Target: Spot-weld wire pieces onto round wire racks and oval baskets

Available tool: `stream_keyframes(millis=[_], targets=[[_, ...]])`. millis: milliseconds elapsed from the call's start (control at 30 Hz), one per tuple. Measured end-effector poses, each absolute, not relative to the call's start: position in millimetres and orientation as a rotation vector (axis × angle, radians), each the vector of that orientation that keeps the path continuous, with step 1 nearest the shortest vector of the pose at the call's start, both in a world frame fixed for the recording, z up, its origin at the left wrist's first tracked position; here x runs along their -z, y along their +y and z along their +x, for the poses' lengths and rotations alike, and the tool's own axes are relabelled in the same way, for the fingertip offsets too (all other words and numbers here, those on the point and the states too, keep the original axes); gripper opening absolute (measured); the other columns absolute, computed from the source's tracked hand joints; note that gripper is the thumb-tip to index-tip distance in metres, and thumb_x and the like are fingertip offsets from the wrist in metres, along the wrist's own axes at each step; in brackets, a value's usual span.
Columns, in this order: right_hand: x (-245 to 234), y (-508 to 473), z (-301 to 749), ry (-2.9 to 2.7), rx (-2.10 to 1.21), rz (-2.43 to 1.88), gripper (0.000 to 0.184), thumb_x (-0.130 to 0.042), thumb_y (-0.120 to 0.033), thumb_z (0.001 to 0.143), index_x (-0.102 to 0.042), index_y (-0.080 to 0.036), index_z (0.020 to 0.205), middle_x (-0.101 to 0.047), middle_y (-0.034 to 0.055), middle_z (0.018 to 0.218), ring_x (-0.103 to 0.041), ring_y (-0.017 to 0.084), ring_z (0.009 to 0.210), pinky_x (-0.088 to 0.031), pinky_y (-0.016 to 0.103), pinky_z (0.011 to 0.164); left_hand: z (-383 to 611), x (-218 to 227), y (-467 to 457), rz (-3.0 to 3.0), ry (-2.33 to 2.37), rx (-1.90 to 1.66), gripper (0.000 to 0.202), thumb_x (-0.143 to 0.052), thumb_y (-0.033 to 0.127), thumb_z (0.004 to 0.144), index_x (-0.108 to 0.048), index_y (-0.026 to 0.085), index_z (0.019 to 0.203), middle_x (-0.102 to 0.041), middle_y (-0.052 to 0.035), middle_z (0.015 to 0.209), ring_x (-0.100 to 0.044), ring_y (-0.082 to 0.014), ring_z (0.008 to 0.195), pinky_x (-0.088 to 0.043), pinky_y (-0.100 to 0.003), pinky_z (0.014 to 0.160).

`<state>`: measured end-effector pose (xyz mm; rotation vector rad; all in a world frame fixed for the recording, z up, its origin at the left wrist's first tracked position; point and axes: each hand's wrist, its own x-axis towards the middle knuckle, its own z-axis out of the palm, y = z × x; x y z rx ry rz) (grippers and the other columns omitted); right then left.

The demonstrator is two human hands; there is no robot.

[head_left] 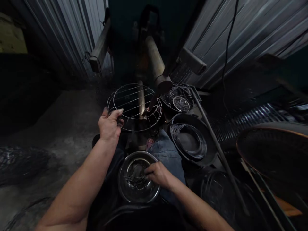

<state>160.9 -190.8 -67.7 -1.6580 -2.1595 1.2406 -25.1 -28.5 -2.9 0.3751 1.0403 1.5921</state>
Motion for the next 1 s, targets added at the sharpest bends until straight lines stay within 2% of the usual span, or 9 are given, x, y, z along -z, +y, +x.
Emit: stream_keyframes(millis=[100, 200, 300, 500, 733, 1000], targets=[[51.0, -168.5, 163.8, -1.789, -0.981, -1.487, 0.014, -0.063, -0.023, 0.076, -0.077, -0.022, 0.079, -0.071, 0.0025, 0.072, -0.064, 0.015, 0.068, -0.049, 0.024, 0.066, -20.4, 3.4, -31.2, 0.376, 0.995, -1.596, 0.044, -0.081, 0.016, 0.045, -0.055, 0.02, 0.081, -0.052, 0.0053, 0.068, -0.048, -0.0075, 0.055, -0.038, -0.02, 0.047], [27.4, -132.9, 155.4, -1.45, -0.755, -1.317, 0.016, -0.063, -0.031, 0.08, -0.076, -0.022, 0.083, -0.071, 0.0037, 0.08, -0.065, 0.016, 0.072, -0.052, 0.028, 0.069, -15.9, 0.4, -34.2, 0.379, 0.98, -1.623, 0.044, -0.081, 0.016, 0.046, -0.056, 0.02, 0.082, -0.052, 0.0052, 0.071, -0.049, -0.007, 0.057, -0.039, -0.018, 0.048], [13.9, -102.3, 139.5, -1.246, -0.687, -1.325, 0.017, -0.065, -0.033, 0.08, -0.075, -0.021, 0.085, -0.07, 0.0029, 0.078, -0.063, 0.015, 0.062, -0.052, 0.027, 0.059, -11.8, -3.7, -38.5, 0.386, 0.998, -1.647, 0.043, -0.081, 0.016, 0.046, -0.056, 0.02, 0.082, -0.053, 0.005, 0.075, -0.049, -0.0063, 0.057, -0.039, -0.018, 0.047], [22.0, -86.9, 118.8, -1.155, -0.669, -1.441, 0.018, -0.067, -0.033, 0.077, -0.075, -0.02, 0.085, -0.071, 0.0027, 0.073, -0.065, 0.017, 0.065, -0.052, 0.027, 0.057, -8.5, -5.0, -41.2, 0.417, 0.981, -1.687, 0.04, -0.08, 0.017, 0.05, -0.057, 0.02, 0.082, -0.052, 0.0049, 0.077, -0.049, -0.0056, 0.054, -0.038, -0.019, 0.046], [27.7, -85.0, 121.8, -1.147, -0.707, -1.434, 0.018, -0.068, -0.034, 0.075, -0.074, -0.018, 0.082, -0.07, 0.0025, 0.069, -0.065, 0.017, 0.062, -0.052, 0.026, 0.055, -8.9, -3.4, -35.8, 0.381, 0.943, -1.694, 0.043, -0.081, 0.017, 0.048, -0.059, 0.02, 0.084, -0.053, 0.0053, 0.079, -0.049, -0.0048, 0.056, -0.038, -0.018, 0.047], [19.2, -81.3, 109.1, -0.855, -0.86, -1.345, 0.023, -0.07, -0.036, 0.071, -0.072, -0.015, 0.081, -0.065, -0.0011, 0.058, -0.061, 0.015, 0.049, -0.05, 0.024, 0.045, -6.3, -4.7, -34.2, 0.375, 0.943, -1.708, 0.04, -0.081, 0.016, 0.049, -0.058, 0.019, 0.082, -0.052, 0.0045, 0.082, -0.05, -0.005, 0.057, -0.038, -0.018, 0.047]])
